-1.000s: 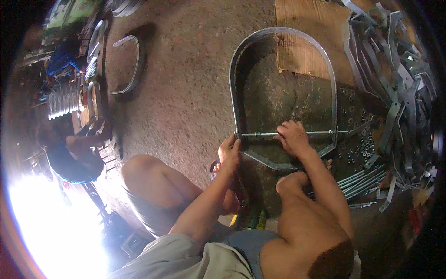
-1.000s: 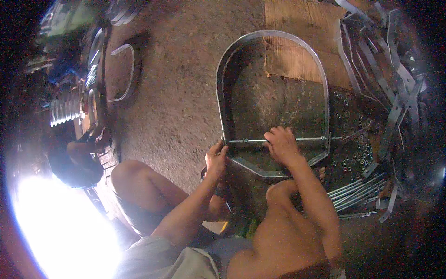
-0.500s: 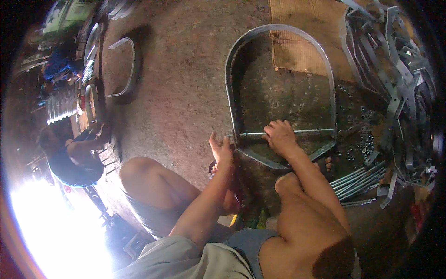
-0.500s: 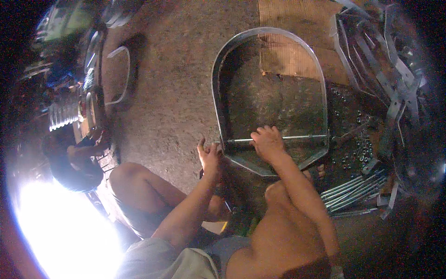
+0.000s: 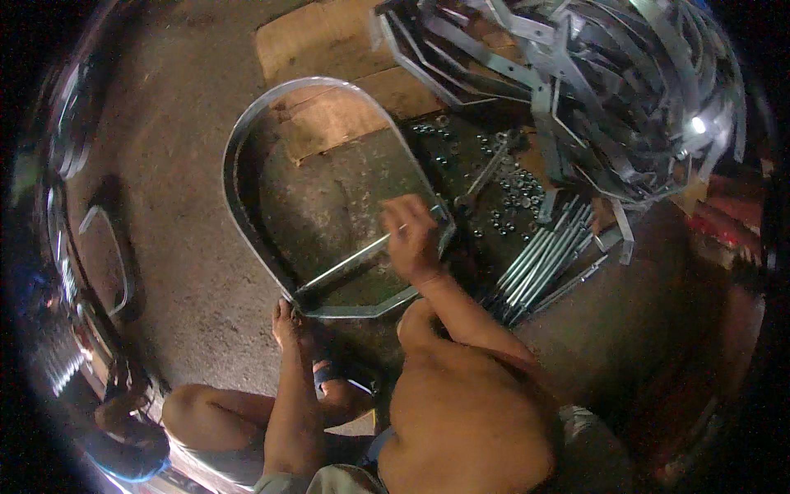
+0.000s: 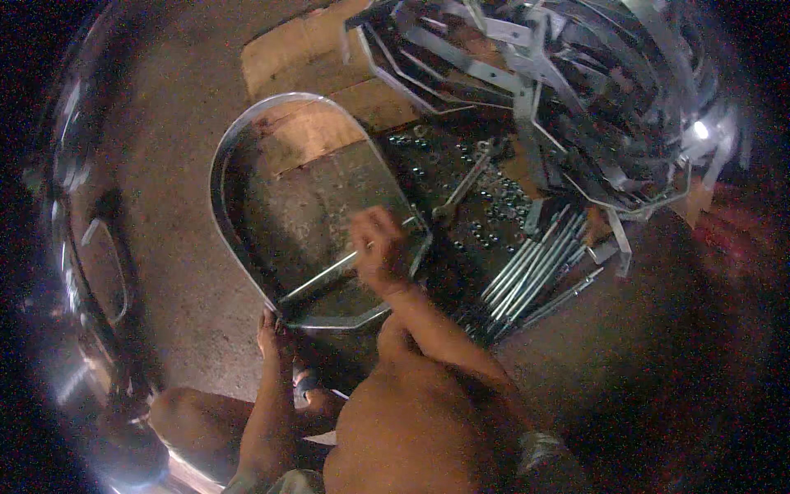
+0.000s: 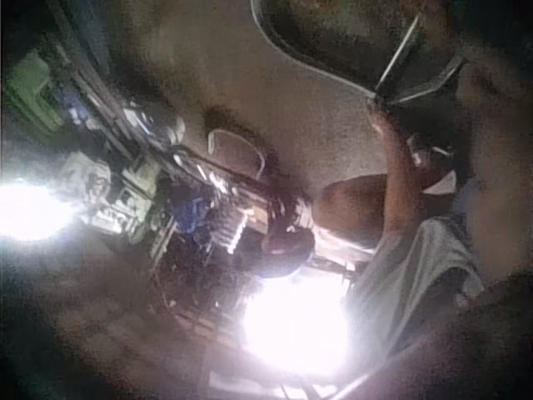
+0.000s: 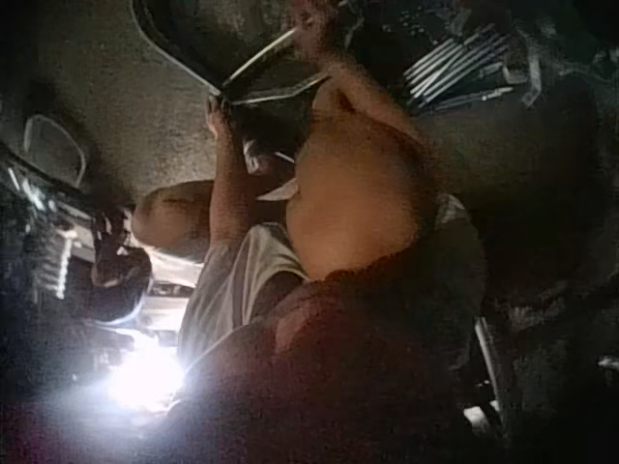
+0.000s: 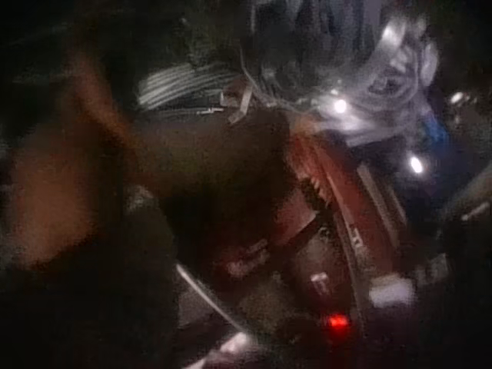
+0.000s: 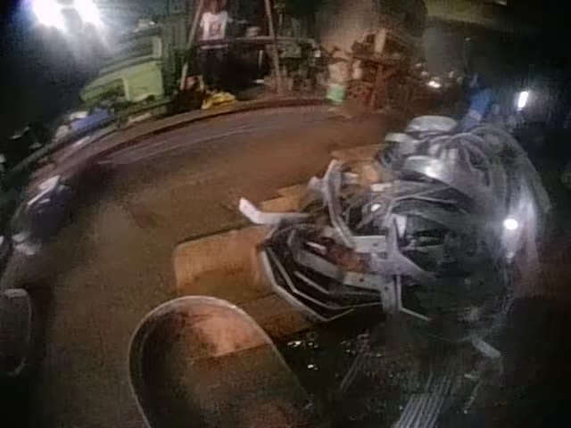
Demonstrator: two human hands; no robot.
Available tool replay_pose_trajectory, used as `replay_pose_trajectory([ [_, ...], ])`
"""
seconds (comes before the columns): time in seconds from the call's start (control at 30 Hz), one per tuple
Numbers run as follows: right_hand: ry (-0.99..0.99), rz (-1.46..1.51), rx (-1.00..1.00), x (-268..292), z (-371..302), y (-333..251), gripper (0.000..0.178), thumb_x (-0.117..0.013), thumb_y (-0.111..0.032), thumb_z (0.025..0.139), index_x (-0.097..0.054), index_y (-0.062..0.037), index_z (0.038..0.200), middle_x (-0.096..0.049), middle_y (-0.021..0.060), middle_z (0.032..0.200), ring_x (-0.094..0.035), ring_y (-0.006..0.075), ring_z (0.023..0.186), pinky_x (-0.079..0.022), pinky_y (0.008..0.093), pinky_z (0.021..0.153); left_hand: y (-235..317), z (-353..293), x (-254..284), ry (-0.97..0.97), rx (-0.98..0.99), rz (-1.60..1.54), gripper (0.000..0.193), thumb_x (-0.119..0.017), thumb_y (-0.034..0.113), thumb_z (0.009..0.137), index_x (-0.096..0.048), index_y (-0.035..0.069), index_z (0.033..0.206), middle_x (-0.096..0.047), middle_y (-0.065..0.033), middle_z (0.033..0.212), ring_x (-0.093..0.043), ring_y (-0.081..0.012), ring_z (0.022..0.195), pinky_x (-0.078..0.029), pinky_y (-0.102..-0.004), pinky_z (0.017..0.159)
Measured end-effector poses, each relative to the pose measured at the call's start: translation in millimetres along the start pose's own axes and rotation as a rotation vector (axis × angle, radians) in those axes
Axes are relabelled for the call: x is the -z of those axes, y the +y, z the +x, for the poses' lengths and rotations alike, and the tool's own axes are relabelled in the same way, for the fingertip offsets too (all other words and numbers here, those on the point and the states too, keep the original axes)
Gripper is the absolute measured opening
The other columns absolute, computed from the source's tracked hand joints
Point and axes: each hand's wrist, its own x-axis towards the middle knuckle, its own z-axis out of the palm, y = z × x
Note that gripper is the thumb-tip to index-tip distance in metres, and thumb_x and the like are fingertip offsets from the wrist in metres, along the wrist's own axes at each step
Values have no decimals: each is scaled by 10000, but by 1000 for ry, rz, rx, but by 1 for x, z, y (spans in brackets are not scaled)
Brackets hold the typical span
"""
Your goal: The person sits on the floor and assembles a metal frame by inserting a long bolt through pre-drilled holes in a curved metal piece. They secure the bolt with a nut and washer, tightening it by hand.
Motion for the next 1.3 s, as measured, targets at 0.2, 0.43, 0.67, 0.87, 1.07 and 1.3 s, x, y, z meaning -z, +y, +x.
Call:
replay_pose_trajectory([
  [0.2, 158, 83, -824, 78, 11, 86, 191, -599, -88, 905, -674, -25, 1069, -696, 82, 906, -640, 164, 776, -511, 313, 667, 2, 24, 22, -258, 36, 15, 292, -569, 322, 986, -609, 85, 1153, -651, -34, 974, -586, -141, 804, -464, -268, 682],
  [0.43, -122, 11, -694, 73, 18, 88, 242, -652, -141, 893, -680, -25, 1104, -705, 126, 932, -655, 210, 830, -508, 353, 744, 11, 22, 19, -118, -4, 151, 332, -610, 296, 968, -594, 46, 1184, -649, -43, 995, -593, -158, 811, -479, -295, 711],
  [0.67, -185, -124, -688, 71, 17, 91, 236, -648, -186, 898, -685, -50, 1088, -701, 173, 1011, -674, 311, 936, -507, 387, 816, 7, 22, 16, -273, -148, 194, 303, -619, 268, 961, -630, 9, 1117, -647, -36, 913, -587, -152, 771, -484, -294, 654],
  [0.87, -154, -105, -719, 72, 20, 72, 244, -630, -180, 905, -672, -27, 1091, -701, 175, 1008, -672, 317, 941, -504, 390, 812, 17, 0, -10, -152, -222, 188, 318, -629, 255, 953, -645, -42, 1066, -666, -61, 913, -591, -155, 764, -470, -281, 652],
  [1.07, -114, -185, -669, 67, 15, 103, 256, -645, -161, 882, -669, -34, 1104, -690, 181, 1059, -657, 347, 988, -501, 392, 864, 57, 24, -34, -240, -287, 255, 295, -634, 221, 941, -653, -47, 1062, -665, -68, 869, -590, -154, 741, -460, -280, 650],
  [1.3, -12, 44, -554, 64, 6, 124, 298, -634, -264, 920, -671, -43, 1116, -686, 109, 1010, -623, 221, 957, -487, 357, 846, 54, 43, -31, -179, -287, 251, 360, -664, 214, 916, -633, -43, 1166, -674, -106, 1053, -614, -179, 917, -491, -316, 825],
])
